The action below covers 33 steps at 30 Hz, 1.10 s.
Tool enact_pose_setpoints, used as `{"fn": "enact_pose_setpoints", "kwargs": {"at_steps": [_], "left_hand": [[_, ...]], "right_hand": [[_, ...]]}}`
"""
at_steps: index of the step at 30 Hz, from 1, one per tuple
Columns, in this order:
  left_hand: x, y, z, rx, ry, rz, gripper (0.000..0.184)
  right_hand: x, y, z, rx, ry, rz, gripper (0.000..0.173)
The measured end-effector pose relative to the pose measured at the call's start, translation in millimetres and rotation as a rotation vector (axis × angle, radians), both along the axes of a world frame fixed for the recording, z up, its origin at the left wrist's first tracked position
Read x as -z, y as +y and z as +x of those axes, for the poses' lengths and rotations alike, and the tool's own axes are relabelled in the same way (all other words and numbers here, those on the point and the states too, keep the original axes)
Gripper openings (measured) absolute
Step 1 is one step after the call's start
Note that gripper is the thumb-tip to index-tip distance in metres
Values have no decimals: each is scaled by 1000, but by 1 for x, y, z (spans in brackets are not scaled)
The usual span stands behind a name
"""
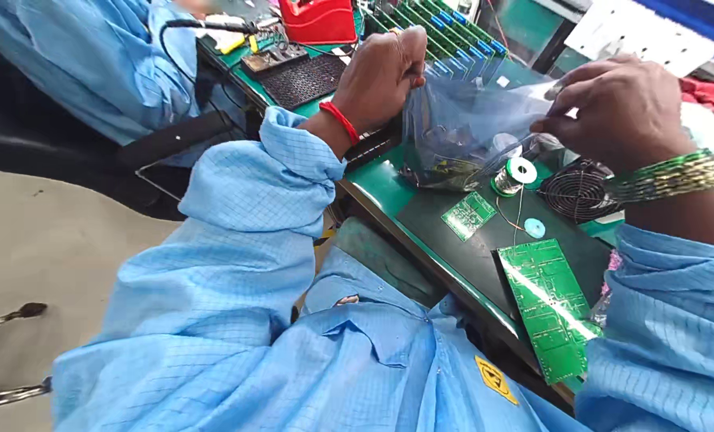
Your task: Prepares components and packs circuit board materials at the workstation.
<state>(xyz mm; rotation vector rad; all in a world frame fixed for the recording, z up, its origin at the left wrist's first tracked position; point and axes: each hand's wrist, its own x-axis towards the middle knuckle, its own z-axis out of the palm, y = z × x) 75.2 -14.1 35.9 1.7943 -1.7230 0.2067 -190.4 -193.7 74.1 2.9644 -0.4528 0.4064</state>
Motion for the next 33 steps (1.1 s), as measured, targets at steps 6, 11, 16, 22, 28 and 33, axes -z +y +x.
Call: {"fn": "enact_pose_setpoints", "kwargs": {"at_steps": [6,11,16,22,28,33], "left_hand": [[21,-4,-18,156,71,-180,11],[40,1,-32,162,216,-342,11],[63,8,-24,195,422,-540,8],[61,-1,-29,267,422,-665,10],[88,29,-14,131,505,-262,51],[144,28,-5,-48,546,276,40]], "right_hand": [[-21,34,34,-156,143,25,39],[2,62,92,-228,137,79,43],[7,78,103,-275,13,-35,49],[21,77,115,-165,93,88,40],[20,66,97,-214,28,90,42],[19,63,83,-232,-53,79,45]]}}
